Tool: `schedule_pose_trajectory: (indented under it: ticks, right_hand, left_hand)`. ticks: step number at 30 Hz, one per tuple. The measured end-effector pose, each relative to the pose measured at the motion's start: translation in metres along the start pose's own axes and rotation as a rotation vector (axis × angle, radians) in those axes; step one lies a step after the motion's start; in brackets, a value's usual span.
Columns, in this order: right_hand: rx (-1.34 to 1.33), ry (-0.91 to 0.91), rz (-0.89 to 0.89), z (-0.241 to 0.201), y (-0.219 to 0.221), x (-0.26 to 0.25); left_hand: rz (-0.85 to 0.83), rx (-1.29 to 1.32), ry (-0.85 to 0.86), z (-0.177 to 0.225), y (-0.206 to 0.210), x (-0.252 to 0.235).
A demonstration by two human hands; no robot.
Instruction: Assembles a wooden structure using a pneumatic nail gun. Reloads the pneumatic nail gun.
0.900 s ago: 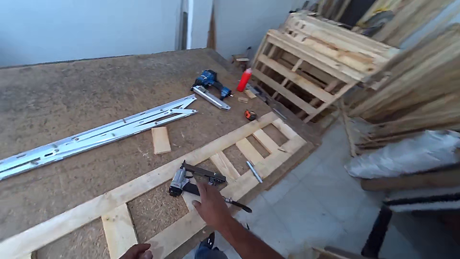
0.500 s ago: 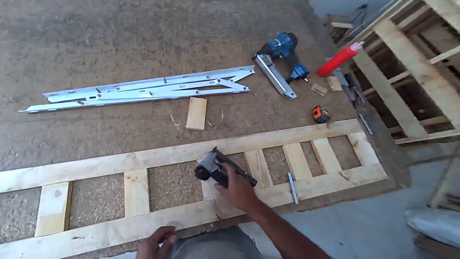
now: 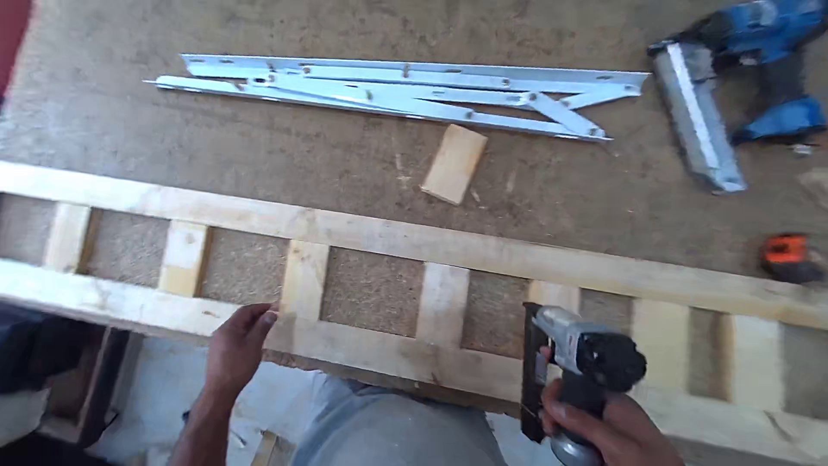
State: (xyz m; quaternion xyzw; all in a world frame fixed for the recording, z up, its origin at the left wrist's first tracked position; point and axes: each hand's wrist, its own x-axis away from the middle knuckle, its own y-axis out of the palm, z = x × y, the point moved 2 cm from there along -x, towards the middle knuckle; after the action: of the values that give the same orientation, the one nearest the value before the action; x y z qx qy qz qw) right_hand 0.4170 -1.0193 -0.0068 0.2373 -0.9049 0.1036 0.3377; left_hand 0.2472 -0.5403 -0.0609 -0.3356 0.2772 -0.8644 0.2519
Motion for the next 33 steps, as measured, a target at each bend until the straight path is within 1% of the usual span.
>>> schedule_pose_trajectory:
  ticks: [3,5,7,9,11,13,15,18,21,25,29,33]
  right_hand:
    - [0.311,0.098,-0.063,0.002,0.033,-0.003]
    - [0.529,0.126,-0.119,-0.008,0.06,-0.005]
    - [0.67,0.143,-0.172,-0.019,0.095,-0.01]
    - [0.747,0.16,-0.242,-0.027,0.137,-0.022]
    - [0.809,0.198,-0.33,-0.041,0.182,-0.035]
    - [0.864,0.191,-0.399,-0.053,0.224,-0.048]
    - [0.921,0.172,-0.476,-0.062,0.259,-0.06]
    - [1.002,0.162,-0.555,-0.068,0.296,-0.077]
    - [1.081,0.184,-0.605,-0.076,0.322,-0.09]
    - [1.113,0.193,-0.646,-0.081,0.342,-0.102]
    - [1.102,0.213,-0.671,-0.079,0.348,-0.111]
    - [1.131,0.287,-0.657,-0.083,0.348,-0.113]
  left_hand:
    - [0.083,-0.009,-0.034,-0.017,-0.006,-0.002]
    - [0.166,-0.045,-0.023,-0.03,-0.011,-0.012]
    - [0.235,-0.113,0.033,-0.041,-0.016,-0.025]
    - [0.271,-0.183,0.142,-0.048,-0.018,-0.043]
    - [0.261,-0.244,0.283,-0.056,-0.016,-0.063]
    - [0.208,-0.289,0.386,-0.06,-0.016,-0.081]
    - [0.166,-0.311,0.464,-0.064,-0.017,-0.097]
    - [0.128,-0.36,0.535,-0.069,-0.008,-0.113]
    - [0.117,-0.464,0.532,-0.068,0.002,-0.119]
    - [0.114,-0.503,0.521,-0.068,0.004,-0.121]
    - [0.108,-0.522,0.512,-0.068,0.004,-0.121]
    - [0.119,-0.524,0.517,-0.067,0.004,-0.121]
